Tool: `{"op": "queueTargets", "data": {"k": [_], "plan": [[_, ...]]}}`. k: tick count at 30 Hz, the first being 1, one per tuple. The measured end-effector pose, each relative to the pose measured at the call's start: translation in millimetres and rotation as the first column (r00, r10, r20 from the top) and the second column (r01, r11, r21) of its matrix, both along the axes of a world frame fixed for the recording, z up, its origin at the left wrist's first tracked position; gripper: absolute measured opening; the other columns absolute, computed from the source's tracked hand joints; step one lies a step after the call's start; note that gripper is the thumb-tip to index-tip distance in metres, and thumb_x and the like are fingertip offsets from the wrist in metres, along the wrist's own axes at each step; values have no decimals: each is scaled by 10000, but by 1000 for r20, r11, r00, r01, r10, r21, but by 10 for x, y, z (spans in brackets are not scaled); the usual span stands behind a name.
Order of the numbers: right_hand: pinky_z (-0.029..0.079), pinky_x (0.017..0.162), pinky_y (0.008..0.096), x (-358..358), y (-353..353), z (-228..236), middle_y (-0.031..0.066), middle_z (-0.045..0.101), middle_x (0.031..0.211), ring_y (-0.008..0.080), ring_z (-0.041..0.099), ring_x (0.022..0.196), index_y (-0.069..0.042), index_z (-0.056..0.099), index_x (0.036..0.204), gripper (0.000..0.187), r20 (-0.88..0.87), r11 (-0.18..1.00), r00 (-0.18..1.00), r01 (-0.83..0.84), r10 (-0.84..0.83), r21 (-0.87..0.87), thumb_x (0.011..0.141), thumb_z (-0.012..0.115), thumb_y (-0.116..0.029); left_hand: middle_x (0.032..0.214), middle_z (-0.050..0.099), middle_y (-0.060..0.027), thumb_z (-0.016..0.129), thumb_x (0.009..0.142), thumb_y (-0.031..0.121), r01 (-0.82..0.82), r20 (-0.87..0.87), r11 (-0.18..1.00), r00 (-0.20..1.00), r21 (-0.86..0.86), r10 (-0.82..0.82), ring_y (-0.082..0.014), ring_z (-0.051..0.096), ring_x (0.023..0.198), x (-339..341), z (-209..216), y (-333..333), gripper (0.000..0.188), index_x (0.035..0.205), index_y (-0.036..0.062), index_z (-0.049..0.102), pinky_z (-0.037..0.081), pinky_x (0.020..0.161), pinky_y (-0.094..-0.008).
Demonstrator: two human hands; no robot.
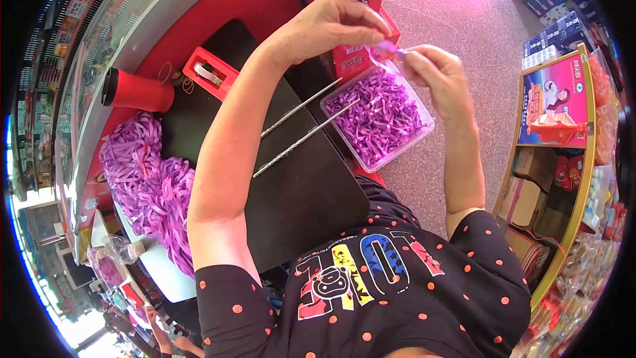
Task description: The recorder is wrapping purple ribbons around two metal rods to create decorative items, using a tape dispenser for assembly.
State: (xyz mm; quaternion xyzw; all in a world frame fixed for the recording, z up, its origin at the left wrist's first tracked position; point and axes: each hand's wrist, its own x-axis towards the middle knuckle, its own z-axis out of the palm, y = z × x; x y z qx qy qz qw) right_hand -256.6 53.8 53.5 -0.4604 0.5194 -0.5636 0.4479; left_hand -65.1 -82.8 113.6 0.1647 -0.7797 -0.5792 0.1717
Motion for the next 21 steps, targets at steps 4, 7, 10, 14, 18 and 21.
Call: {"op": "queueTargets", "data": {"k": [4,7,10,14,18,21], "plan": [[400,566,163,210,-116,-522,12,645,795,40,539,651,-14,669,963,233,243,933,937,-301,250,199,919,605,-233,866,682,-19,654,863,135,-63,227,998,972,30,55,-68,608,820,266,-294,-30,195,1013,18,696,481,746,-226],[376,553,154,409,-178,-848,-22,596,764,29,514,649,-21,670,982,259,472,907,830,-400,298,132,915,610,-264,861,685,-31,641,850,118,-105,360,994,928,14,93,-78,606,800,437,-369,41,209,1017,0,682,479,734,-240],[325,515,159,517,-245,-988,-48,543,701,19,450,595,-26,678,956,235,504,925,821,-366,270,102,916,610,-247,859,689,-81,637,845,152,-188,421,981,887,-50,192,-130,623,811,593,-429,117,243,1018,-15,673,486,742,-279],[282,482,160,653,-269,-1110,-61,527,667,14,409,552,-28,685,928,235,509,907,811,-402,289,125,894,641,-256,844,690,-97,634,837,143,-223,385,969,889,-108,248,-155,626,802,690,-526,153,242,1014,-19,670,486,754,-293],[332,530,158,809,-181,-1087,-48,575,707,14,464,608,-34,686,932,252,508,907,815,-398,279,140,885,656,-280,954,658,-71,642,841,127,-226,409,926,847,-303,340,-173,607,916,747,-581,266,220,1023,6,667,467,802,-286],[381,576,159,872,-153,-1080,-24,613,754,25,512,650,-33,681,943,257,502,917,823,-377,266,131,888,653,-283,1032,626,-112,642,825,108,-277,179,760,872,-588,456,-259,603,986,747,-600,422,197,999,18,666,467,840,-322]]}}
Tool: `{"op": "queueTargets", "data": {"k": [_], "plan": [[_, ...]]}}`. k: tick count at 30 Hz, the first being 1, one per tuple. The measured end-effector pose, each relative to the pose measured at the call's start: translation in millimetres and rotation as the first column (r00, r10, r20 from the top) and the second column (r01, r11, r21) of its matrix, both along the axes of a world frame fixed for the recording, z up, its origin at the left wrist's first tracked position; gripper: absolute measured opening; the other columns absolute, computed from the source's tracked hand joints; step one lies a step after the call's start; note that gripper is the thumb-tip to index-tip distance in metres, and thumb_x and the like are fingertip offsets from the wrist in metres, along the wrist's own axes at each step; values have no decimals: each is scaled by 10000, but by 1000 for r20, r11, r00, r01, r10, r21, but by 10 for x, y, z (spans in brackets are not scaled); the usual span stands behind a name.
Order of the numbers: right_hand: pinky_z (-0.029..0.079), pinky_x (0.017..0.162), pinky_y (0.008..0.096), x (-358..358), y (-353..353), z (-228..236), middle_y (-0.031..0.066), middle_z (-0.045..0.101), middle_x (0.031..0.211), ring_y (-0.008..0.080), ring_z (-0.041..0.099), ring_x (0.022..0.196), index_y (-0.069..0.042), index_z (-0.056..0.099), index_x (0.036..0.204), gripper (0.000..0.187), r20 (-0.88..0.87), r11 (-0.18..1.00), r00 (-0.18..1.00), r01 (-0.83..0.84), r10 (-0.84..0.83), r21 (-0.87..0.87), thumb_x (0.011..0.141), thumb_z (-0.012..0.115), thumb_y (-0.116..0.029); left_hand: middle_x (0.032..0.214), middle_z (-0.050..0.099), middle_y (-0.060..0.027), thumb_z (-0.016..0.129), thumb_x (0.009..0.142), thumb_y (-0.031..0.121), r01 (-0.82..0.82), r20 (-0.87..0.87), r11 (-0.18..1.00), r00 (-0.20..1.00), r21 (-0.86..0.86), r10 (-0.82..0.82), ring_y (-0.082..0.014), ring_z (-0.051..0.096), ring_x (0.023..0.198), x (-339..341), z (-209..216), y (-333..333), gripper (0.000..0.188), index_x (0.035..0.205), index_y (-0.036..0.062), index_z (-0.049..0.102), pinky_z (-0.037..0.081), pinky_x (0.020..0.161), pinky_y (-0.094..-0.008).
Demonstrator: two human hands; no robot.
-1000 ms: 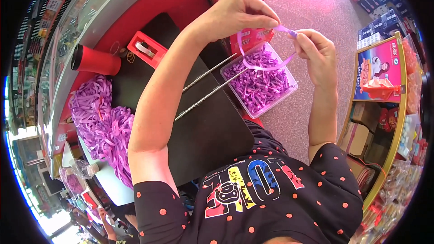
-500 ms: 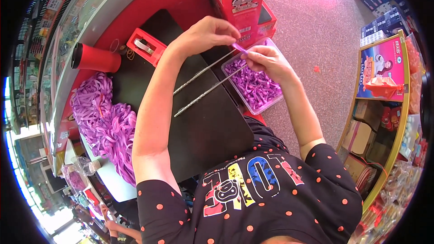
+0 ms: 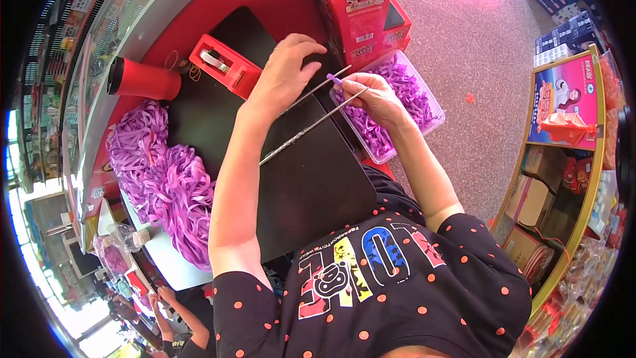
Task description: The recorder is wrapping purple ribbons around two metal rods to create decorative items, using a tape dispenser for assembly.
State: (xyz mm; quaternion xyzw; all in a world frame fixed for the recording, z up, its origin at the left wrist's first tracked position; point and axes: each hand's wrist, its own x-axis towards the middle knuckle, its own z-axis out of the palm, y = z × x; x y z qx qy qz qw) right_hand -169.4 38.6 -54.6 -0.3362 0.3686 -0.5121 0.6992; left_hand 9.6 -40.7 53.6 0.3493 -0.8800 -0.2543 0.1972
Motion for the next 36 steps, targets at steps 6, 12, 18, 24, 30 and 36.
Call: {"op": "queueTargets", "data": {"k": [6,12,18,24,30,36], "plan": [[366,536,160,64,16,12,-27,575,712,29,457,590,-5,663,946,213,75,999,997,12,-14,30,909,633,-212,927,621,-119,657,790,91,-335,-96,941,936,42,338,-303,587,938,-74,24,383,102,844,5,671,453,843,-387],[429,594,161,148,63,35,20,648,791,48,561,669,-25,665,956,218,66,997,998,14,-19,71,907,638,-236,943,647,-86,689,777,129,-383,-98,923,921,-46,377,-284,569,963,-107,-162,485,117,845,41,726,456,841,-373],[486,730,210,34,44,-98,38,688,906,71,613,819,3,683,991,236,-348,997,935,43,-62,-62,921,613,-211,972,644,-77,696,776,141,-430,-119,903,896,0,427,-268,532,1035,-112,-250,503,115,833,48,732,426,897,-372],[477,759,242,-25,-129,152,40,679,930,68,588,842,-16,654,1105,258,-487,967,864,-2,-127,-256,884,628,-147,1036,645,-55,698,808,176,-426,-113,905,900,-17,421,-239,526,1074,-78,-289,528,150,900,62,733,419,927,-337],[490,703,272,13,-287,39,64,690,889,83,602,812,-13,666,1066,274,-533,952,846,-165,2,-258,832,663,-154,1035,649,-52,696,812,179,-434,-135,901,893,-4,429,-230,516,1099,-84,-317,544,160,903,52,732,413,940,-340],[516,716,340,-104,-247,-208,133,689,911,223,673,821,-69,697,1000,228,-795,920,591,-224,-136,-323,813,671,-195,1044,654,-52,693,820,184,-430,-134,903,894,4,427,-231,509,1120,-73,-314,552,164,905,50,732,406,952,-343]]}}
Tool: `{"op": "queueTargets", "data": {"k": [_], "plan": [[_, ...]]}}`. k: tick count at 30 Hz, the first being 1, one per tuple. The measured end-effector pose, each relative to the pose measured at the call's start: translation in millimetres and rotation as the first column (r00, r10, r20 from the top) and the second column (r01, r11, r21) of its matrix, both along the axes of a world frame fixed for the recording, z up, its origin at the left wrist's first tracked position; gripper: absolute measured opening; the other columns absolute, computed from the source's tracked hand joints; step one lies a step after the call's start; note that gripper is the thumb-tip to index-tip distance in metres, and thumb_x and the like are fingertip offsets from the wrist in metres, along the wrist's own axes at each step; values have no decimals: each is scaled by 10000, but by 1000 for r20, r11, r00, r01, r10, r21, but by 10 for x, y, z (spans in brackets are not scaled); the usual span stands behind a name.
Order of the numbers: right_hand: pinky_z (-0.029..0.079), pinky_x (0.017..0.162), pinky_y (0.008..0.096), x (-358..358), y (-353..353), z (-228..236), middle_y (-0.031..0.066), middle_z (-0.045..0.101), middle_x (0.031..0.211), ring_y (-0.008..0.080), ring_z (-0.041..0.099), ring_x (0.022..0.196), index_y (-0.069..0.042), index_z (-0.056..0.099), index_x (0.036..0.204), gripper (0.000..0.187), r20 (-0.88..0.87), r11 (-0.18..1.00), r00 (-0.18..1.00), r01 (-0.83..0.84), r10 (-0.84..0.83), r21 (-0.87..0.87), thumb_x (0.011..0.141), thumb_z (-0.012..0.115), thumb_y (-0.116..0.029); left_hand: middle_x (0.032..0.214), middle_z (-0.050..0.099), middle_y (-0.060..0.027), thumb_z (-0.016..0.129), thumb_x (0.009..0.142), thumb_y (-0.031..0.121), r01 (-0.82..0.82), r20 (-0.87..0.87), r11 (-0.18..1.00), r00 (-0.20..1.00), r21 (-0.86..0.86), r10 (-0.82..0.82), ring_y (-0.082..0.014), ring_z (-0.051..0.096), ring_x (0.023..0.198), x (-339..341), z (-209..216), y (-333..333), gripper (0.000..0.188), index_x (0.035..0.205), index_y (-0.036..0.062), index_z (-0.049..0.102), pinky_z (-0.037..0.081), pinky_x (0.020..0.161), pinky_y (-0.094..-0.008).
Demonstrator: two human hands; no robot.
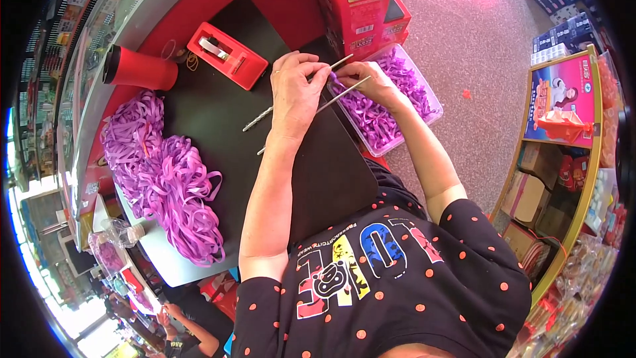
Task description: The recorder is wrapping purple ribbons around two metal rods to create decorative items, using a tape dispenser for assembly.
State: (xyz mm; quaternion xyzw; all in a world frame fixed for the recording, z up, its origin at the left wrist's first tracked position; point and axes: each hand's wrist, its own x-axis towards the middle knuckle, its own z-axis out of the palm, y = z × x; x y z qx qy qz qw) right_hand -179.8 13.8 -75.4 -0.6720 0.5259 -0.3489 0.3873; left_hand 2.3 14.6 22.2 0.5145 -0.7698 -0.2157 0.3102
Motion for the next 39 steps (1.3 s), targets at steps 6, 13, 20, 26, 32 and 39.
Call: {"op": "queueTargets", "data": {"k": [6,13,20,26,32,39], "plan": [[525,757,354,-151,143,-785,114,697,929,240,673,854,-93,685,1023,265,-197,980,979,-19,59,197,822,637,-259,1050,657,-49,690,824,200,6,-16,1000,1000,25,-6,-235,501,1140,-20,-14,-6,173,904,52,731,390,970,-349],[505,688,304,-143,452,-1713,67,675,797,136,633,756,-47,686,912,231,-51,959,999,25,-11,284,754,666,-213,1018,659,-69,694,802,156,-14,-60,1000,998,14,15,-283,501,1135,-4,26,8,130,857,43,729,394,960,-388],[489,687,281,-124,691,-2050,9,661,799,113,600,750,-15,689,932,262,140,856,972,94,-190,508,783,705,-230,1011,663,-66,698,802,155,-11,-54,1000,998,25,12,-278,503,1134,-42,12,-3,134,863,39,727,397,957,-384],[346,514,191,-32,639,-1635,-40,596,771,16,466,622,-48,664,961,160,566,735,641,-6,-518,679,849,689,-160,1014,664,-57,696,808,159,-10,-25,1000,1000,8,10,-272,500,1137,-15,-5,5,135,864,40,726,390,966,-382],[386,514,212,19,489,-1734,-18,597,682,48,489,579,-34,671,895,148,436,680,612,239,-659,693,823,693,-160,1020,663,-49,691,814,161,-5,-19,1000,1000,24,5,-267,494,1144,-36,0,5,135,870,43,726,380,976,-377],[495,649,285,138,623,-2103,68,680,730,119,624,678,-19,682,877,177,-1,857,926,350,-377,378,754,677,-146,1029,658,-47,689,818,168,-2,-18,1000,1000,21,3,-266,495,1142,-34,8,3,143,878,43,724,377,975,-378]]}}
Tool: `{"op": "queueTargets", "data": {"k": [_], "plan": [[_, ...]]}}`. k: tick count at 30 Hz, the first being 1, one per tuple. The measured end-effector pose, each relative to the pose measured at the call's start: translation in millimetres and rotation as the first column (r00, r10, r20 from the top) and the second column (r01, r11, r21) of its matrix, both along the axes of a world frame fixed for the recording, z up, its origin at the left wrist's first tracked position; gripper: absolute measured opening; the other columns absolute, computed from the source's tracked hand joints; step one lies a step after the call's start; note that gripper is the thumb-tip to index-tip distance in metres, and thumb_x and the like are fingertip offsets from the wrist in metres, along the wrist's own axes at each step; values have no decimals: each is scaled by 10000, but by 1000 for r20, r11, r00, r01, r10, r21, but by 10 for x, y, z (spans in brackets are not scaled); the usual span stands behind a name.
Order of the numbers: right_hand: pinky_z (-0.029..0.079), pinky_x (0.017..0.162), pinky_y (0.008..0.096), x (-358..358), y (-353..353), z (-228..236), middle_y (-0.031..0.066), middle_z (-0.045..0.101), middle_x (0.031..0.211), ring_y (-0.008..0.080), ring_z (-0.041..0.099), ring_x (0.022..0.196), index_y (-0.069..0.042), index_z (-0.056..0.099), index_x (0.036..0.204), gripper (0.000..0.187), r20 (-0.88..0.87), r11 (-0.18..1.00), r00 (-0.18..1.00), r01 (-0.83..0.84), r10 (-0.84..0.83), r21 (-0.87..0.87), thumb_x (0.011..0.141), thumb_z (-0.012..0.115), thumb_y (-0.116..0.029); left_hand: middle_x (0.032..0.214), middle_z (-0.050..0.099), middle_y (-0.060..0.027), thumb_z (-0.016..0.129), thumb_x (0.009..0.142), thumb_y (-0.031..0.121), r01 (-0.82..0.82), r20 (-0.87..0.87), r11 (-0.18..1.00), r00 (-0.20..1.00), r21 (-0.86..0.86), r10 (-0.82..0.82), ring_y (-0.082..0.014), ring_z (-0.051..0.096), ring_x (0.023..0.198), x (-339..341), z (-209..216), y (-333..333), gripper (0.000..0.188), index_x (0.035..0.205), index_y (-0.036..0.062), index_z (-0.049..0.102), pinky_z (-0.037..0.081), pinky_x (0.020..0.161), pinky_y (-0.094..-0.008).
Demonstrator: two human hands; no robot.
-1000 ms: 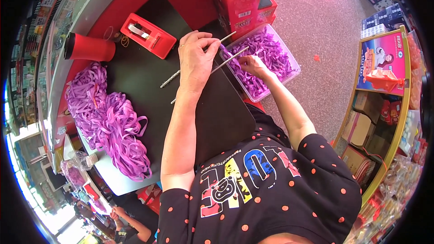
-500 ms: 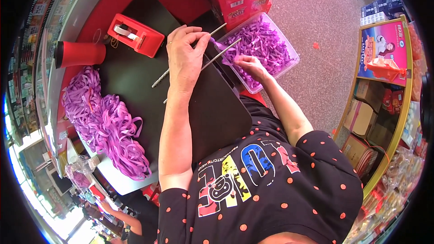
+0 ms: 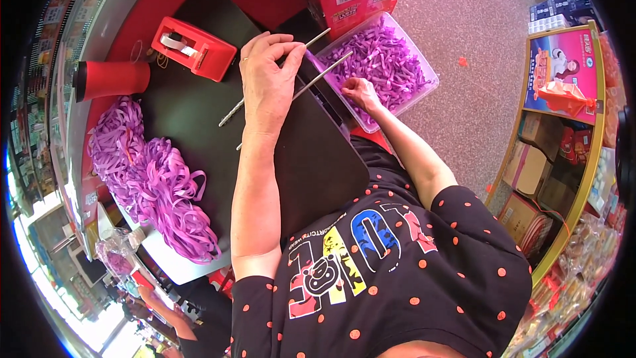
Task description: The recorder is wrapping purple ribbons around two metal rods to create decorative items, using a tape dispenser for assembly.
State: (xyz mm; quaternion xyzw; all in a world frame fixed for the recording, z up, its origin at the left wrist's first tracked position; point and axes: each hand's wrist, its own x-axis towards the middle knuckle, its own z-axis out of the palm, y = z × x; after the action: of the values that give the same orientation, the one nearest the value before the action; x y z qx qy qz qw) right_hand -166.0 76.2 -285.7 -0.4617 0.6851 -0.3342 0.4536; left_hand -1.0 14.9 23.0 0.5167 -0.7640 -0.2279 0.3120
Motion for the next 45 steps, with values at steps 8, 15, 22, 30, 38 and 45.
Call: {"op": "queueTargets", "data": {"k": [8,15,22,30,38,45], "plan": [[478,794,346,-118,314,190,98,573,905,259,587,899,-63,607,884,111,-106,857,959,-281,261,-433,796,658,-107,1031,654,-60,688,816,165,-1,-8,1000,1000,-21,1,-263,503,1122,13,-23,7,142,872,39,722,385,961,-374],[469,845,351,-353,1034,326,88,578,970,241,576,958,-96,698,954,175,-38,865,942,-322,334,-384,823,679,-211,1065,632,-81,687,813,166,-5,-27,1000,1000,-20,4,-268,506,1101,-15,-26,7,138,863,42,722,394,947,-376],[469,840,372,-605,1847,1370,83,625,1068,255,571,989,-74,691,829,153,-241,869,964,-213,112,-447,724,760,-161,1119,608,-99,686,812,177,-33,-5,999,999,-34,33,-281,488,1129,41,-31,7,139,864,53,725,391,956,-381],[468,716,322,-593,2259,2376,114,681,1031,243,587,841,-60,669,774,192,-101,804,995,-82,28,-589,634,798,-42,1141,606,-100,691,803,198,-5,-20,999,1000,-50,4,-286,477,1148,52,-114,-51,154,870,67,736,387,969,-388],[456,633,299,-538,2353,2516,82,688,827,198,578,700,-31,689,889,237,-108,862,994,-77,26,-501,670,777,-22,1112,627,-99,689,793,222,-5,-16,993,1000,-117,3,-295,506,1119,59,-184,-83,165,840,72,740,400,954,-395],[423,669,312,-513,2267,3056,56,665,746,174,528,659,-37,682,856,191,-145,723,986,-157,79,-672,676,743,-15,1115,625,-101,684,790,215,4,-16,990,1000,-141,-6,-299,503,1118,92,-242,-122,159,844,76,738,401,954,-400]]}}
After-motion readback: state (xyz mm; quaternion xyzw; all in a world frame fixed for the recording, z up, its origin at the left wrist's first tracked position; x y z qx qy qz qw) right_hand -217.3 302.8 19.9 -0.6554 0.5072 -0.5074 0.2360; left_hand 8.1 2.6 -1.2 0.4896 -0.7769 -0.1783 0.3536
